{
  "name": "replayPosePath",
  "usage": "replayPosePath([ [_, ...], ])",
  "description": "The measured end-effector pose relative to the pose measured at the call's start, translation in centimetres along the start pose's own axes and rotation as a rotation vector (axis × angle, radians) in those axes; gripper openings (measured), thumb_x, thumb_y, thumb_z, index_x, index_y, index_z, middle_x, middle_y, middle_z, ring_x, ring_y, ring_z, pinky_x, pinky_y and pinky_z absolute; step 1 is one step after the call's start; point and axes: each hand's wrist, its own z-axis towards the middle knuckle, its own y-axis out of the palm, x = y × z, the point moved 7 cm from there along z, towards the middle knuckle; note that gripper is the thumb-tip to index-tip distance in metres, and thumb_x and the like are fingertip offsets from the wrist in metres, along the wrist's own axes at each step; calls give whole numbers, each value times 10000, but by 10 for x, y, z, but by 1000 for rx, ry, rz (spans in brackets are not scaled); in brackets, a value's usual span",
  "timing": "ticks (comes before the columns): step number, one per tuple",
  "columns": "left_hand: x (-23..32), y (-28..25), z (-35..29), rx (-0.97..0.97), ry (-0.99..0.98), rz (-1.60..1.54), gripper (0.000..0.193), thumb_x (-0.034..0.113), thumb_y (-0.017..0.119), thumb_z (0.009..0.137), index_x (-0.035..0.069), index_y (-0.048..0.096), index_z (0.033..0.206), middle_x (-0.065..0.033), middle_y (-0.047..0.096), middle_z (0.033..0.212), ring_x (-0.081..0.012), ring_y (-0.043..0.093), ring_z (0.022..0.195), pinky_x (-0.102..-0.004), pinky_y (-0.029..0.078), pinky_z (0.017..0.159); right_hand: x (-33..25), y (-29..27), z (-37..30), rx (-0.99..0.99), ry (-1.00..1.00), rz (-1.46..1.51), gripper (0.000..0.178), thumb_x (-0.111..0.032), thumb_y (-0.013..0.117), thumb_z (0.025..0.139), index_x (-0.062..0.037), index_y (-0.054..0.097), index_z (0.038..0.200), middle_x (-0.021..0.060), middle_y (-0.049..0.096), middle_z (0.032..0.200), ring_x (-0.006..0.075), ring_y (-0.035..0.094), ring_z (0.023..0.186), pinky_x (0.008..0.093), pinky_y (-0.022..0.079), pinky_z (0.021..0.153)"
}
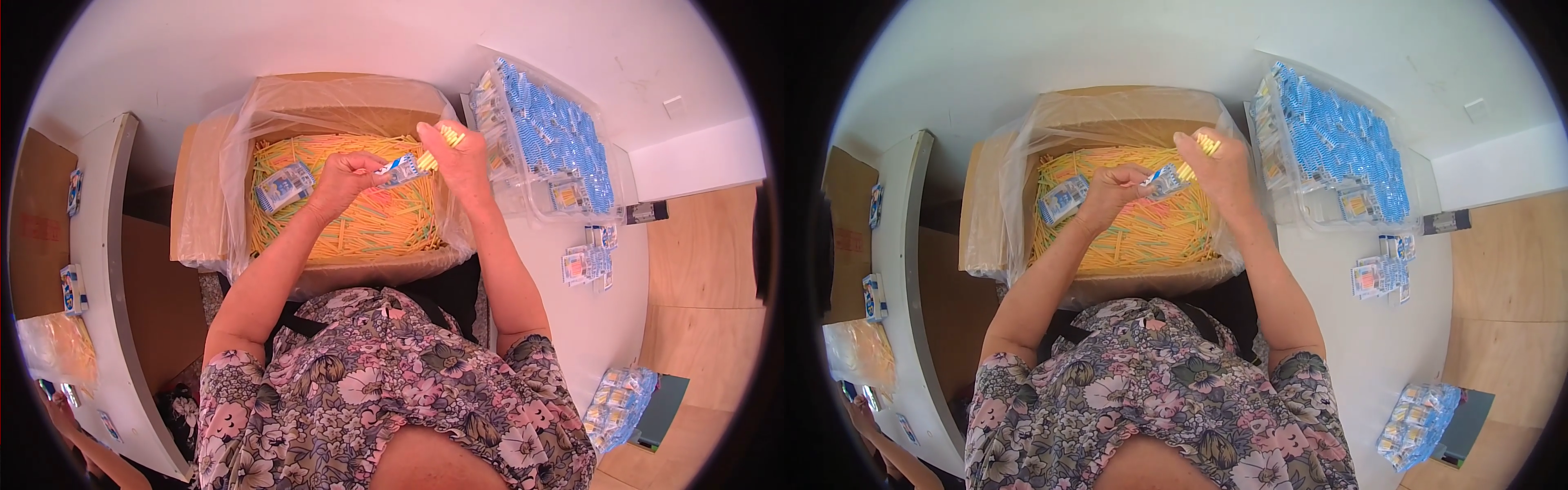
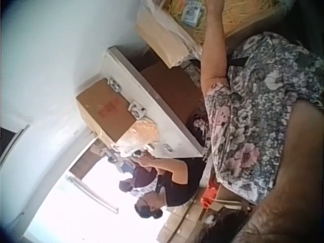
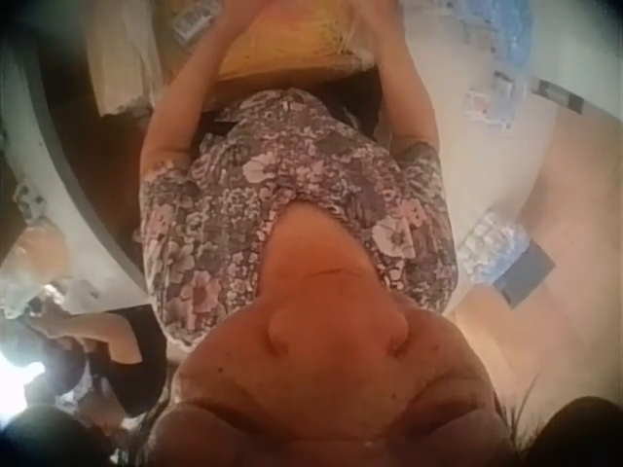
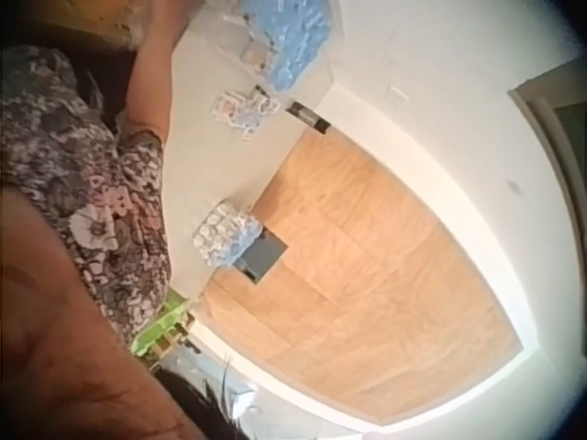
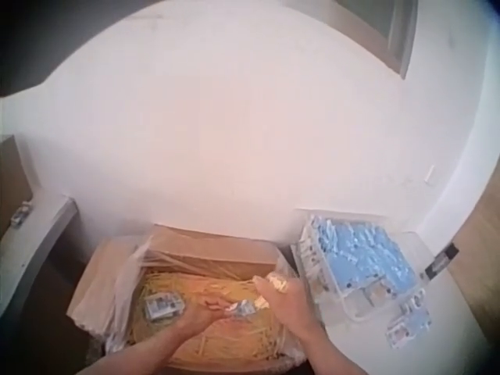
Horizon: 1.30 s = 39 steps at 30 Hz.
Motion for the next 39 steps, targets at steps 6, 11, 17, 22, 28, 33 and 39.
replayPosePath([
  [6, 4, 1, 0, 8, -3, -2, 106, 4, 693, 767, -26, 694, 868, -75, 642, 953, -120, 584, 853, -248, 465, 773, -1, 10, 0, -33, 44, -89, 282, -209, 649, 852, -28, 560, 655, -64, 466, 578, 19, 388, 560, 227, 315, 489],
  [11, 3, 0, 0, 14, 9, -60, 102, 12, 682, 781, -25, 688, 876, -64, 645, 944, -113, 582, 842, -247, 463, 774, -4, 22, -1, -88, 14, 33, 276, -218, 616, 877, -27, 582, 681, -38, 520, 618, 31, 444, 583, 220, 367, 534],
  [17, -2, -1, 1, 14, 8, -140, 93, 29, 665, 805, -15, 682, 885, -43, 652, 898, -106, 578, 822, -250, 462, 777, -11, 26, 0, 18, -56, 121, 299, -268, 501, 941, -22, 593, 798, 13, 600, 814, 74, 532, 763, 241, 419, 700],
  [22, -5, -2, 3, 26, 18, -179, 135, 88, 709, 796, -4, 693, 894, -7, 655, 826, -63, 560, 759, -221, 462, 706, -18, 35, -4, 0, -168, 105, 282, -244, 457, 955, -13, 615, 986, 38, 597, 972, 111, 524, 945, 263, 399, 858],
  [28, -7, 1, 1, 6, -5, -182, 149, 111, 679, 829, -6, 687, 920, 2, 649, 823, -63, 557, 753, -222, 460, 706, -8, 41, -11, -119, -46, 267, 313, -211, 435, 959, 7, 607, 1103, 68, 597, 1095, 144, 517, 1052, 292, 409, 905],
  [33, -12, -2, 3, 16, -31, -224, 180, 123, 649, 857, -9, 671, 979, -2, 649, 841, -67, 563, 768, -227, 463, 718, 10, 44, -13, -213, 122, 342, 342, -235, 411, 980, 21, 590, 1118, 113, 594, 1125, 171, 538, 1054, 297, 430, 895],
  [39, -8, -4, 5, 40, -40, -217, 194, 143, 641, 869, -12, 667, 982, -3, 648, 846, -60, 562, 771, -223, 462, 714, 21, 43, -12, -148, 9, 459, 396, -279, 386, 994, 25, 515, 1212, 130, 593, 1137, 177, 545, 1064, 302, 418, 937],
])
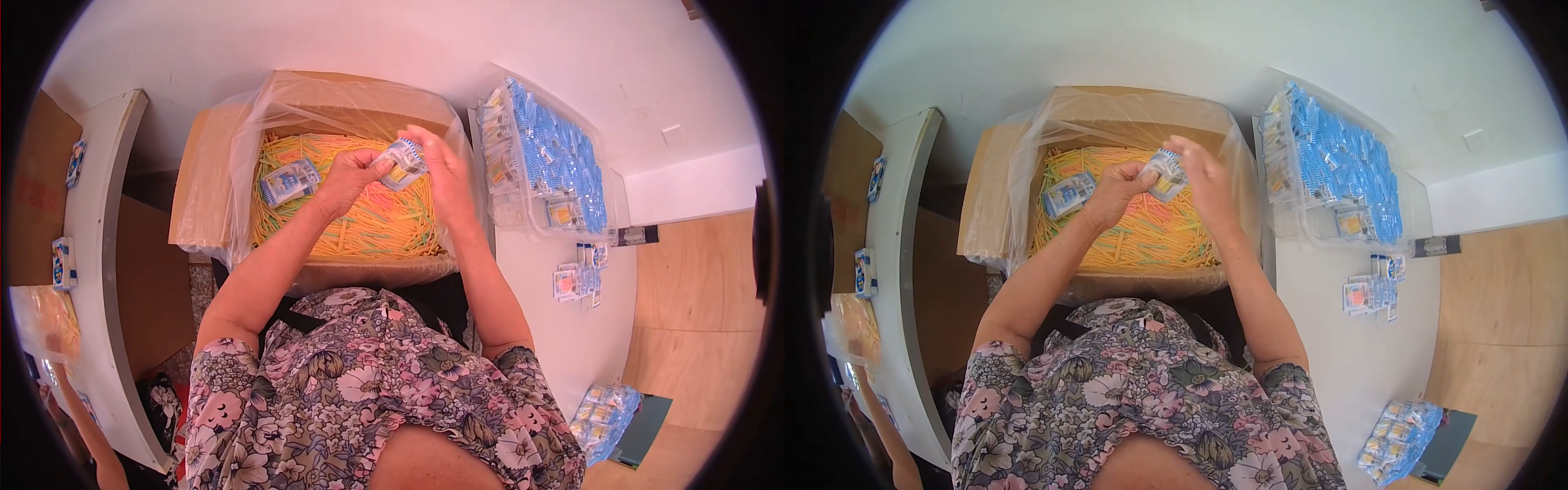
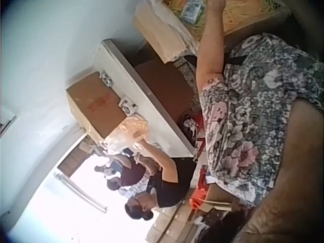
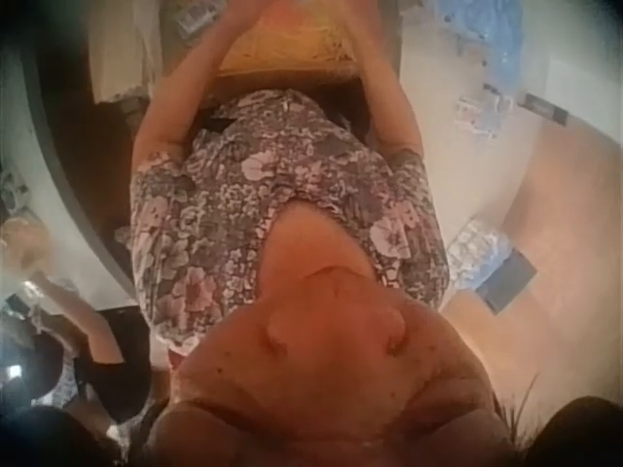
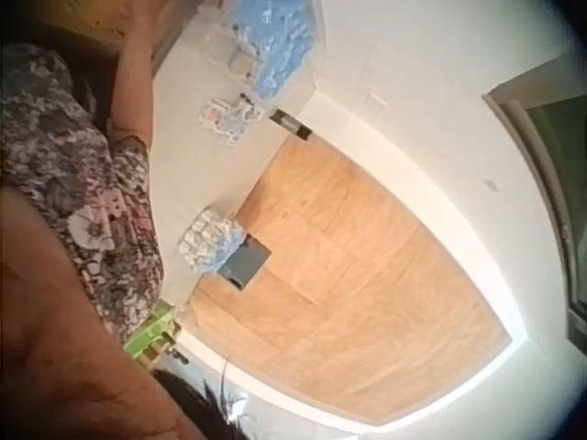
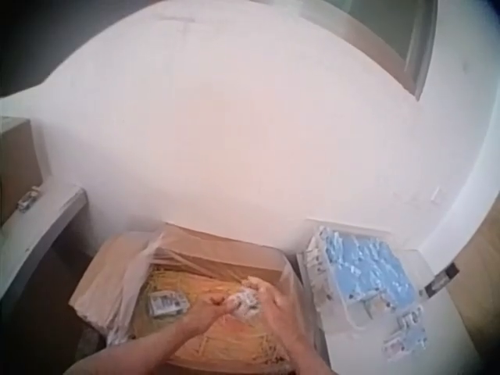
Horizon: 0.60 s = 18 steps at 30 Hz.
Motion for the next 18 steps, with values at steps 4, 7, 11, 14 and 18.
replayPosePath([
  [4, -2, 4, -5, -59, -50, 85, 223, 186, 617, 888, -11, 663, 982, -5, 651, 860, -66, 571, 772, -232, 470, 706, 5, 7, 4, -161, 1, -384, 435, -312, 368, 998, 29, 485, 1241, 113, 583, 1167, 172, 534, 1084, 299, 399, 954],
  [7, -2, 9, -3, -64, -64, -9, 231, 193, 594, 902, -9, 652, 996, -3, 648, 868, -67, 573, 774, -244, 473, 708, 4, -9, 3, -17, 69, -69, 390, -262, 420, 985, 22, 484, 1244, 105, 591, 1142, 159, 532, 1070, 282, 402, 939],
  [11, -12, 20, 10, -85, -46, 82, 233, 196, 562, 919, -2, 630, 1021, -12, 638, 901, -76, 569, 801, -257, 463, 741, 4, -21, -21, 93, -71, -346, 280, -147, 536, 923, 13, 559, 1152, 98, 630, 1019, 162, 586, 939, 281, 461, 836],
  [14, -8, 10, 0, -87, 12, 260, 208, 198, 577, 911, 16, 639, 989, 0, 635, 882, -68, 565, 784, -246, 456, 725, 1, -15, -38, 105, -97, -551, 207, -105, 591, 873, -7, 615, 1054, 108, 653, 892, 187, 630, 789, 307, 491, 713],
  [18, -1, 0, -10, -71, -4, 118, 221, 194, 545, 929, -7, 637, 911, -86, 667, 907, -157, 626, 837, -297, 476, 814, -42, -40, -96, 127, -264, -644, 175, -88, 618, 847, -21, 637, 1008, 135, 652, 869, 249, 641, 783, 320, 492, 690],
])
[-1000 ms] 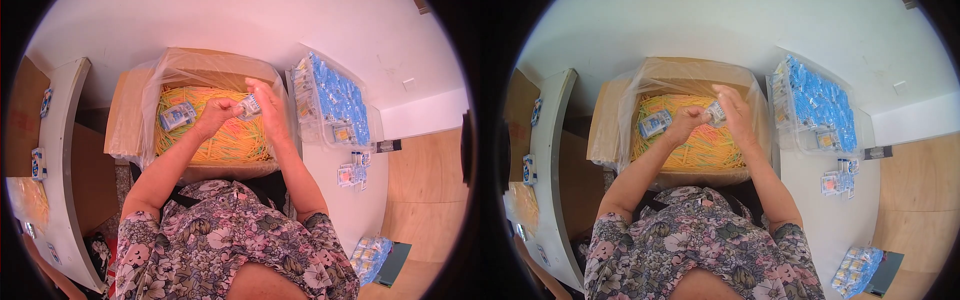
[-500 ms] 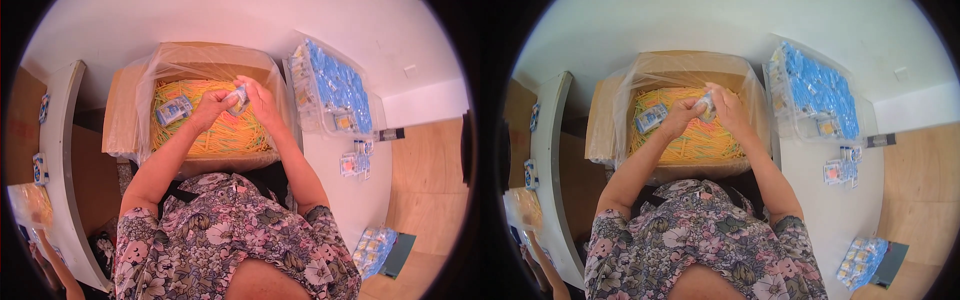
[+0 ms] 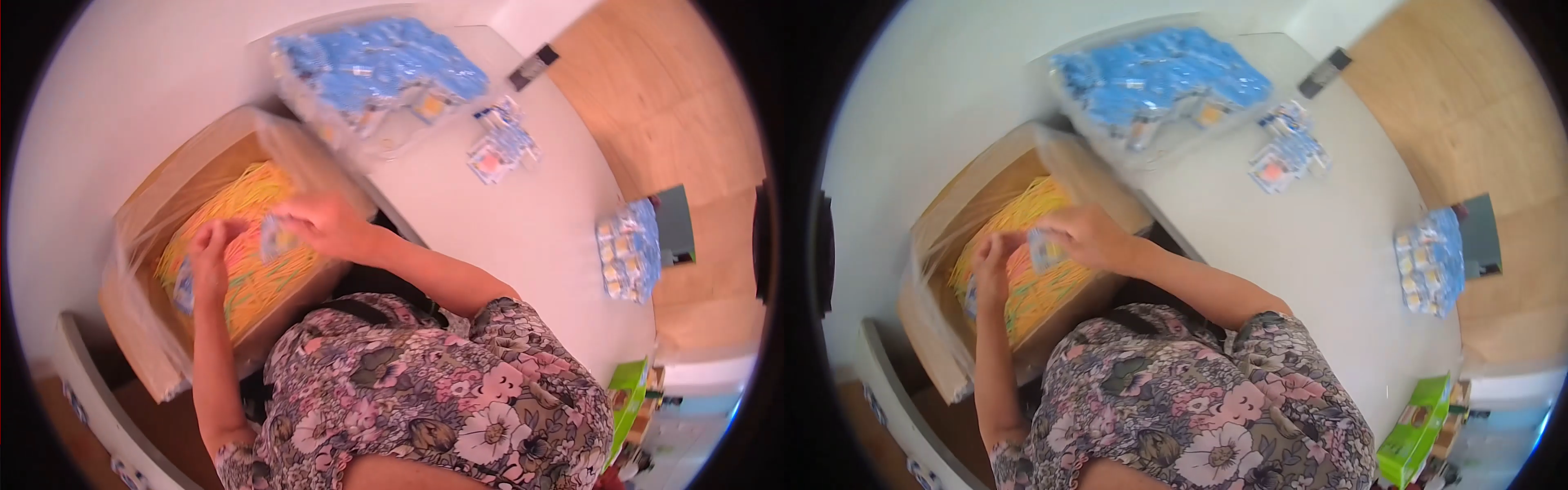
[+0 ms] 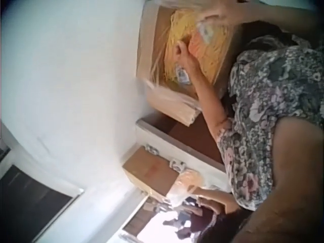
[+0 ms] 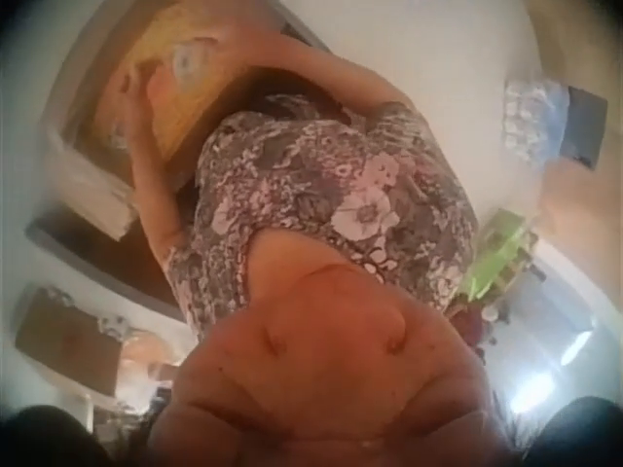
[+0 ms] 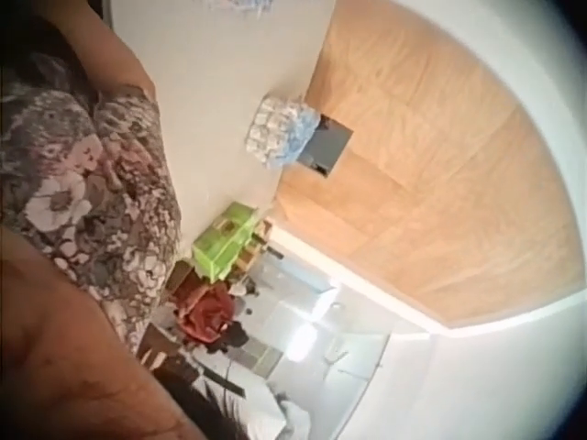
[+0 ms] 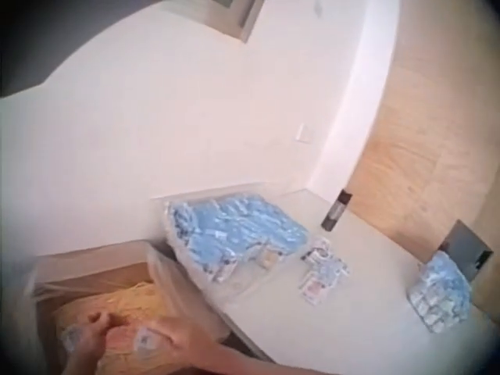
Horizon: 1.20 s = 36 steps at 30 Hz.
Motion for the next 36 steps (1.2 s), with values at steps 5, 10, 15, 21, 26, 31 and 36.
replayPosePath([
  [5, -6, -8, 13, 29, 8, 51, 277, 253, 532, 938, -7, 623, 908, -85, 647, 892, -173, 609, 846, -319, 464, 835, 51, -115, -80, 4, 267, -57, 206, -98, 579, 848, -37, 640, 1035, 111, 662, 865, 223, 643, 822, 314, 498, 759],
  [10, 1, -12, 7, 116, 3, 144, 235, 218, 555, 921, -2, 636, 912, -81, 652, 884, -163, 607, 838, -303, 467, 810, 168, -304, -155, 561, 519, -536, 244, -110, 595, 830, -2, 640, 1045, 160, 663, 953, 282, 635, 836, 372, 492, 771],
  [15, -2, -22, 17, 224, 71, 13, 208, 188, 590, 899, -10, 649, 924, -76, 667, 852, -147, 626, 784, -280, 482, 769, 93, -280, -137, 638, 21, -1139, 216, -103, 637, 798, -6, 627, 990, 144, 638, 949, 341, 577, 886, 406, 442, 828],
  [21, 12, -53, 8, 429, 146, -3, 197, 174, 617, 885, -19, 650, 902, -58, 667, 837, -114, 619, 734, -256, 496, 697, -14, -79, -70, 19, -326, -555, 151, -7, 680, 732, -10, 600, 861, 98, 607, 864, 281, 573, 800, 370, 473, 706],
  [26, 45, -74, -1, 346, 42, 816, 236, 207, 699, 784, -17, 656, 846, -102, 678, 825, -204, 648, 731, -312, 514, 682, -15, 8, -23, -203, -391, -386, 145, -16, 701, 696, -28, 614, 811, 95, 611, 820, 279, 576, 739, 355, 470, 656],
  [31, 27, -114, -14, 208, -326, 1549, 403, 269, 749, 653, 30, 656, 964, -167, 664, 900, -299, 638, 839, -346, 493, 786, 17, 29, -22, -211, -304, -337, 127, -6, 692, 705, -14, 622, 811, 98, 617, 811, 266, 584, 733, 340, 472, 637],
  [36, -2, -148, -14, 196, -363, 1402, 612, 242, 832, 546, 22, 591, 1064, -164, 638, 1028, -309, 600, 988, -387, 472, 846, 19, 37, -23, -224, -272, -323, 108, 5, 673, 711, -12, 615, 801, 96, 613, 797, 269, 584, 734, 345, 471, 643],
])
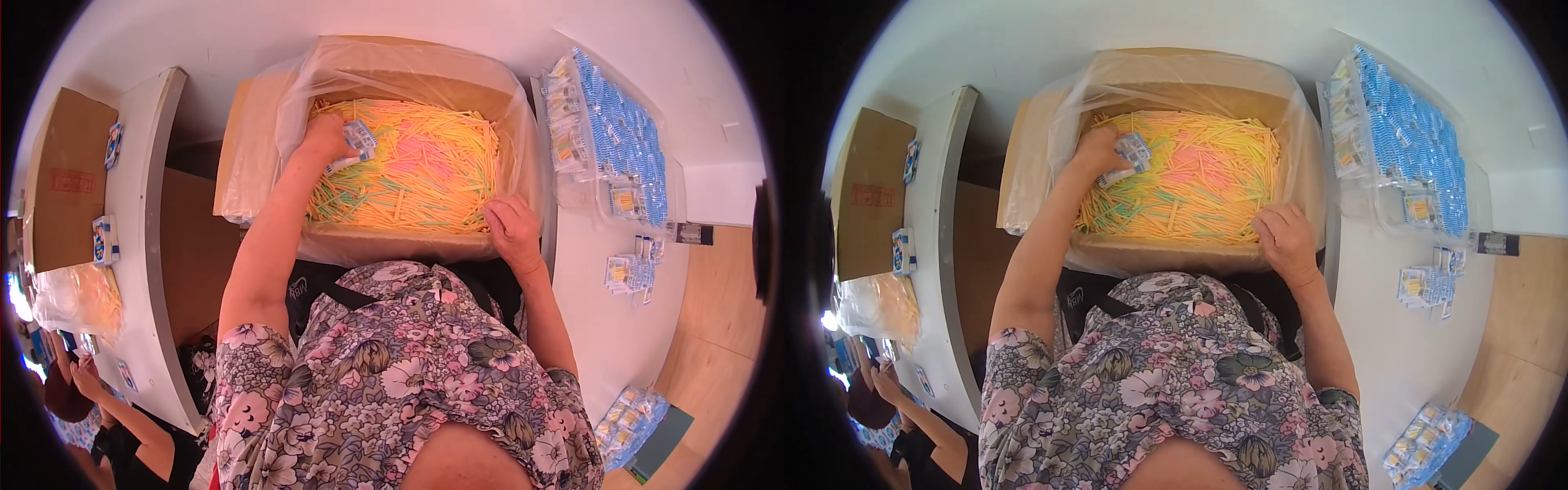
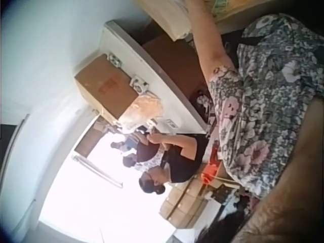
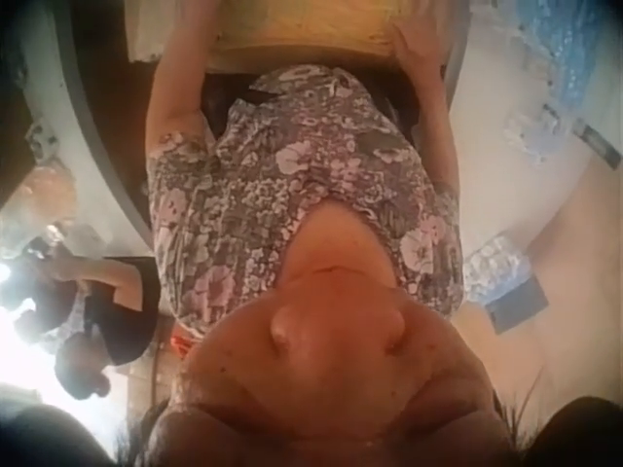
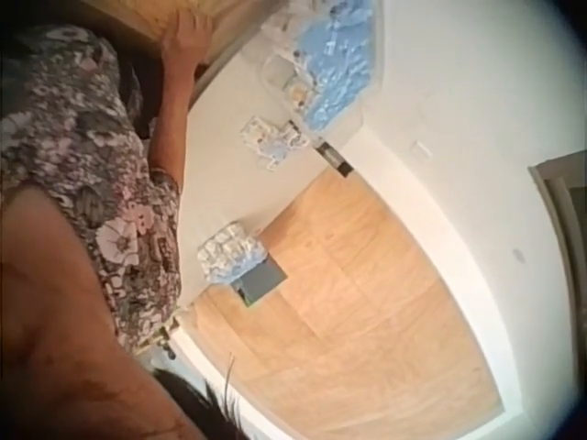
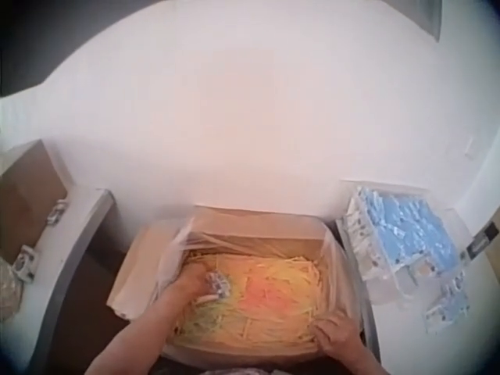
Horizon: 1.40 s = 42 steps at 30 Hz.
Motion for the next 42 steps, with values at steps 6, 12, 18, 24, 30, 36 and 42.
replayPosePath([
  [6, 2, -11, -5, 182, 44, -157, 623, 193, 863, 501, -1, 580, 1021, -175, 643, 985, -336, 607, 947, -375, 478, 831, 2, 0, -1, 7, 26, -21, 101, 10, 673, 720, -12, 625, 806, 107, 620, 793, 278, 585, 717, 346, 472, 626],
  [12, -18, -8, 2, 250, 14, -269, 518, 106, 817, 566, -33, 572, 1000, -188, 646, 941, -327, 620, 905, -362, 500, 766, 3, -1, -2, 21, 50, -7, 96, 13, 669, 721, -12, 620, 799, 112, 617, 791, 284, 582, 716, 353, 470, 625],
  [18, 1, -21, -7, 387, 20, -311, 315, 48, 765, 640, -30, 611, 904, -121, 662, 808, -204, 630, 740, -302, 498, 678, 4, -5, -4, 34, 67, -22, 100, 15, 670, 721, -12, 622, 804, 112, 619, 806, 285, 580, 728, 354, 467, 636],
  [24, 96, -27, -37, -105, 328, -680, 144, 1, 724, 711, 6, 652, 836, 17, 635, 718, -28, 540, 653, -221, 450, 588, -34, -22, 60, 123, 83, 7, 298, -152, 713, 751, -25, 601, 996, 100, 625, 927, 278, 585, 754, 351, 473, 674],
  [30, 100, -23, -36, -100, 343, -835, 168, 22, 712, 726, 13, 674, 890, 2, 649, 748, -37, 557, 662, -217, 464, 597, 15, 67, 102, -309, 502, 429, 427, -179, 709, 785, 7, 535, 1129, 99, 634, 924, 170, 602, 784, 297, 489, 675],
  [36, 18, -15, -18, -45, 161, -655, 212, 51, 683, 726, 14, 686, 934, -24, 662, 718, -57, 564, 640, -253, 476, 596, 19, 169, 109, -489, 605, 914, 442, -128, 719, 738, 14, 550, 1121, 81, 646, 779, 148, 612, 650, 262, 496, 573],
  [42, -9, -19, -23, 158, 19, -496, 176, 134, 681, 751, 43, 693, 901, -171, 649, 721, -248, 643, 645, -361, 492, 631, 24, 216, 120, -493, 751, 884, 202, -76, 714, 717, 14, 643, 884, 60, 636, 725, 151, 600, 619, 264, 497, 560],
])
